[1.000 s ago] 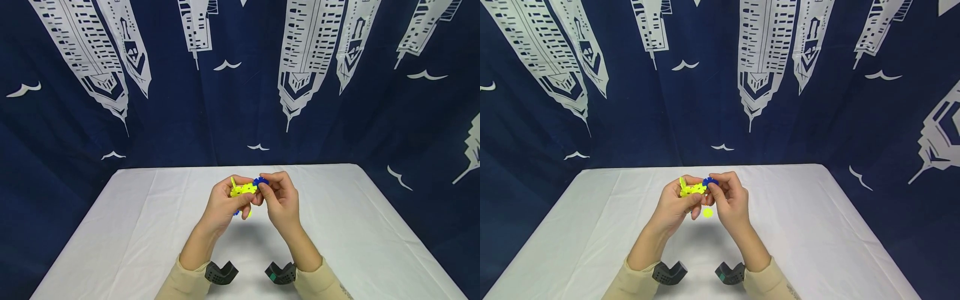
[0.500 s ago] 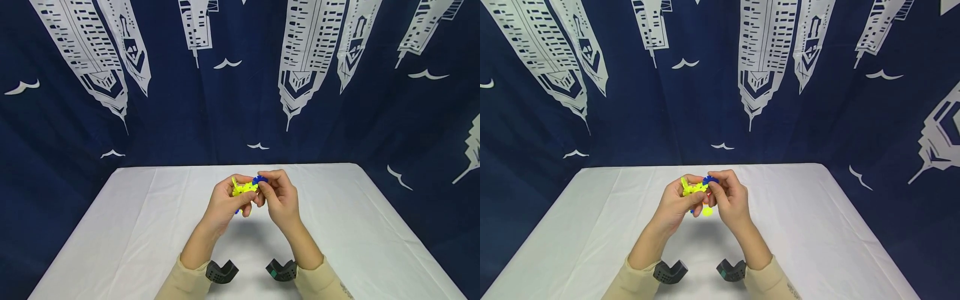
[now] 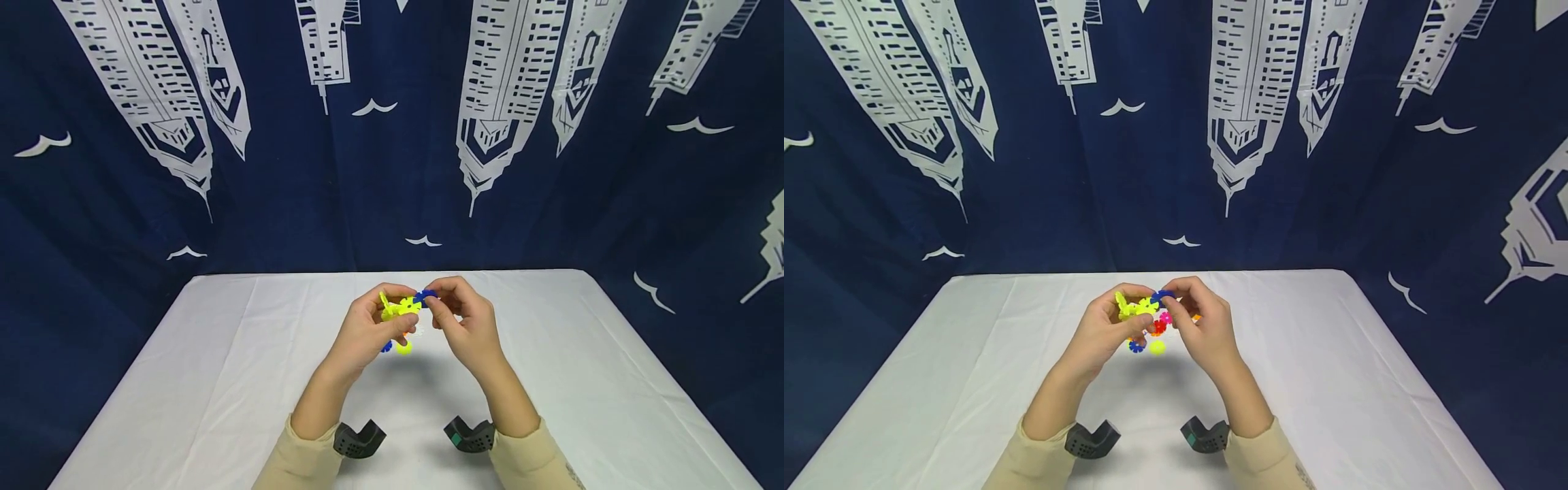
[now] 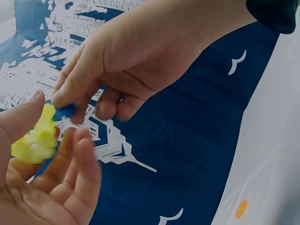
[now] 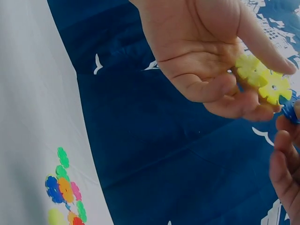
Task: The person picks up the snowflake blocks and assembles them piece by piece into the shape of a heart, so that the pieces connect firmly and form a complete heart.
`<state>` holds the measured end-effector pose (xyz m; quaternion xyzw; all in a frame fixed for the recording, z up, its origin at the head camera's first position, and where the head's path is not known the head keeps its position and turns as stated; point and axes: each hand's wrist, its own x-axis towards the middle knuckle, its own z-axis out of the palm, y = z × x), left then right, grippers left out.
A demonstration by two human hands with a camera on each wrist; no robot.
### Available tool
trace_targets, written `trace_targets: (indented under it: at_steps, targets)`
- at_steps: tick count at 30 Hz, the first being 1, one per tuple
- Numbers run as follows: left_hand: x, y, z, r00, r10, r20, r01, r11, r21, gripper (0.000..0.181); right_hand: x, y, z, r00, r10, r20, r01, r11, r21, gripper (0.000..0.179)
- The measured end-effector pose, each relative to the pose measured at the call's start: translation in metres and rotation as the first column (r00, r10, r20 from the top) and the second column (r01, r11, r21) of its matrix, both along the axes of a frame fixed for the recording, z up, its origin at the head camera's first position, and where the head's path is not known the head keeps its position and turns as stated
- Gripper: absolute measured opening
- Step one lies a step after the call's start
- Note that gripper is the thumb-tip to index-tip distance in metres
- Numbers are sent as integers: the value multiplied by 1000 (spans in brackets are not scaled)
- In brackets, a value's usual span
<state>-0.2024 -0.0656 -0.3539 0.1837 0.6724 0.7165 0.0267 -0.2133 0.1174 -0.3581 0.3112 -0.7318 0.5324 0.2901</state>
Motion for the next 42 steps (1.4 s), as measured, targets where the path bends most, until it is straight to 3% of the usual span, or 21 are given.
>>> trace_targets:
  at_steps: [8, 15, 21, 24, 26, 30, 32, 34, 39, 42]
  targets:
    - [-1, 0, -2, 993, 37, -108, -41, 999, -31, 27, -1, 6, 0, 1000, -12, -1, 12, 997, 72, 17]
    - [-1, 4, -3, 996, 34, -82, -36, 999, -18, 19, -2, 2, -1, 1000, 27, -1, -27, 998, 56, 23]
    - [-3, 4, -4, 996, 67, -65, -68, 998, -8, 17, -4, 0, -3, 999, 33, 32, -33, 999, 8, 14]
    - [-3, 4, -4, 994, 86, -67, -86, 996, -2, 17, -9, 0, -11, 993, 27, 112, -24, 999, -24, 9]
    - [-3, 3, -4, 993, 92, -74, -92, 996, 3, 18, -16, 1, -20, 978, 10, 208, -6, 1000, -20, 7]
    - [-3, -1, -5, 990, 100, -102, -101, 995, 1, 23, -34, -2, -48, 907, -78, 414, 27, 991, 130, 5]
    - [-2, -2, -6, 987, 114, -110, -116, 993, -8, 25, -41, -3, -64, 874, -138, 467, 19, 968, 251, 5]
    - [-2, -2, -5, 985, 132, -112, -135, 991, -21, 26, -45, -5, -78, 855, -192, 481, -1, 928, 373, 8]
    - [-2, -3, -4, 977, 181, -114, -189, 980, -57, 26, -47, -9, -102, 822, -320, 472, -49, 786, 617, 49]
    - [-3, -3, -3, 975, 191, -114, -199, 978, -59, 26, -46, -11, -106, 821, -370, 435, -42, 721, 692, 61]
